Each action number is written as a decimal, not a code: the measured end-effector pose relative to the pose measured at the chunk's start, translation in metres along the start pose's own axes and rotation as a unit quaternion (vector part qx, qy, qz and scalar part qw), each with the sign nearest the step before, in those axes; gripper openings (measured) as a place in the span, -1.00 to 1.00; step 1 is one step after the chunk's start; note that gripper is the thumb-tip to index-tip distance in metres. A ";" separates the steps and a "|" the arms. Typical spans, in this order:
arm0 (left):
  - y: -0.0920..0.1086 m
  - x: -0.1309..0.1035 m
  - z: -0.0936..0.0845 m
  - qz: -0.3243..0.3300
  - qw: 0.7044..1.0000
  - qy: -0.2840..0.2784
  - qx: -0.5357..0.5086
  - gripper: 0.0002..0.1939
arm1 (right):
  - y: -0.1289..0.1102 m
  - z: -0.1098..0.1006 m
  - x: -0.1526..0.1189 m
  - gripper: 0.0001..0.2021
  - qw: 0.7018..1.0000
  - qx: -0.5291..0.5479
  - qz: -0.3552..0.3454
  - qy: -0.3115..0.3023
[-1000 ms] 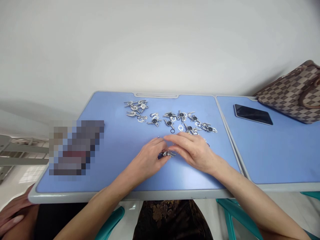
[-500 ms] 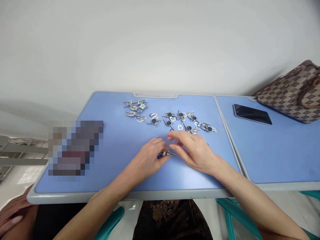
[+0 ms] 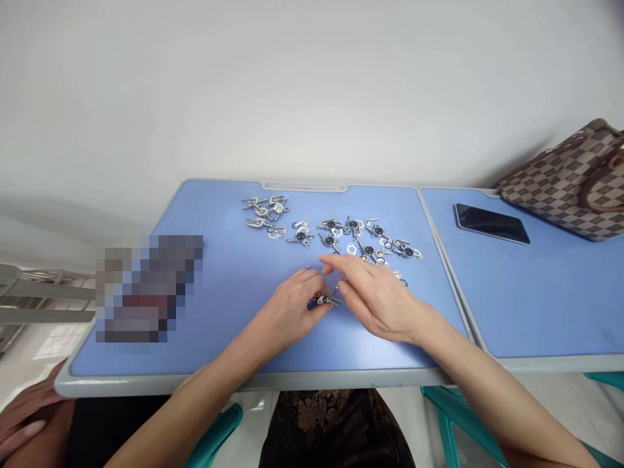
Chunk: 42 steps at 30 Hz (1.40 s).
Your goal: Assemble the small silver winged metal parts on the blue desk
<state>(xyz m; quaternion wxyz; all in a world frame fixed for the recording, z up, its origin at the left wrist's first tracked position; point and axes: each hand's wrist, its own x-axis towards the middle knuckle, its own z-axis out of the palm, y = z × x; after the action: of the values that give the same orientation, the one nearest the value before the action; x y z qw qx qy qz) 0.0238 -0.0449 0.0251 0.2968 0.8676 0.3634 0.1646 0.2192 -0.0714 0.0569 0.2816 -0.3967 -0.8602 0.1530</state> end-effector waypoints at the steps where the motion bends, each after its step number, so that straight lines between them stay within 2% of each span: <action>1: 0.000 0.000 0.000 -0.001 1.000 -0.001 -0.002 -0.97 | -0.001 -0.002 0.000 -0.63 1.000 0.016 -0.001 -0.010; 5: 0.001 -0.001 0.000 0.001 1.000 0.003 0.002 -0.94 | 0.000 0.000 0.001 -0.78 0.999 0.004 -0.009 0.041; 7: 0.001 -0.001 0.001 0.000 1.000 0.003 0.009 -0.90 | 0.002 0.005 0.000 -0.77 0.997 -0.030 -0.007 0.069; 10: 0.001 0.000 0.001 -0.002 1.000 0.004 0.016 -0.83 | 0.003 0.012 -0.001 -0.66 0.996 -0.056 -0.004 0.074; 14: 0.000 0.000 0.001 0.001 1.000 -0.002 0.016 -0.88 | 0.004 0.017 -0.001 -0.78 0.996 -0.022 0.029 0.078; 18: 0.000 0.000 0.001 0.007 1.000 -0.001 0.006 -0.93 | 0.001 0.011 0.000 -0.77 0.998 -0.050 0.021 0.036; 21: 0.002 0.000 0.000 0.014 1.000 0.004 0.003 -0.92 | -0.005 0.000 0.001 -0.72 0.999 -0.019 0.031 -0.032; 23: 0.003 0.000 0.000 0.015 1.000 0.003 0.007 -0.89 | -0.007 -0.005 0.001 -0.67 0.998 0.008 0.035 -0.054; 29: 0.001 -0.002 0.002 0.021 0.999 0.012 0.024 -0.86 | -0.001 0.001 -0.001 -0.79 0.999 -0.026 0.031 0.016; 32: 0.001 -0.002 0.004 0.024 0.999 0.013 0.030 -0.88 | 0.001 0.007 -0.002 -0.67 0.997 -0.059 0.012 0.045; 36: 0.003 -0.002 0.005 0.028 0.999 0.020 0.038 -0.86 | -0.006 0.001 -0.001 -0.61 0.997 -0.075 0.015 0.015; 40: 0.005 -0.003 0.005 0.025 0.999 0.019 0.036 -0.88 | -0.011 -0.011 0.001 -0.67 0.998 -0.016 0.039 -0.045; 42: 0.005 -0.003 0.005 0.024 0.999 0.023 0.035 -0.87 | -0.010 -0.013 0.001 -0.70 0.998 0.022 0.040 -0.044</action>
<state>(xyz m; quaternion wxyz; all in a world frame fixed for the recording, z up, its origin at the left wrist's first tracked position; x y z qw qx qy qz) 0.0268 -0.0520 0.0235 0.2534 0.8819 0.3552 0.1786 0.2208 -0.0764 0.0728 0.2453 -0.4172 -0.8518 0.2003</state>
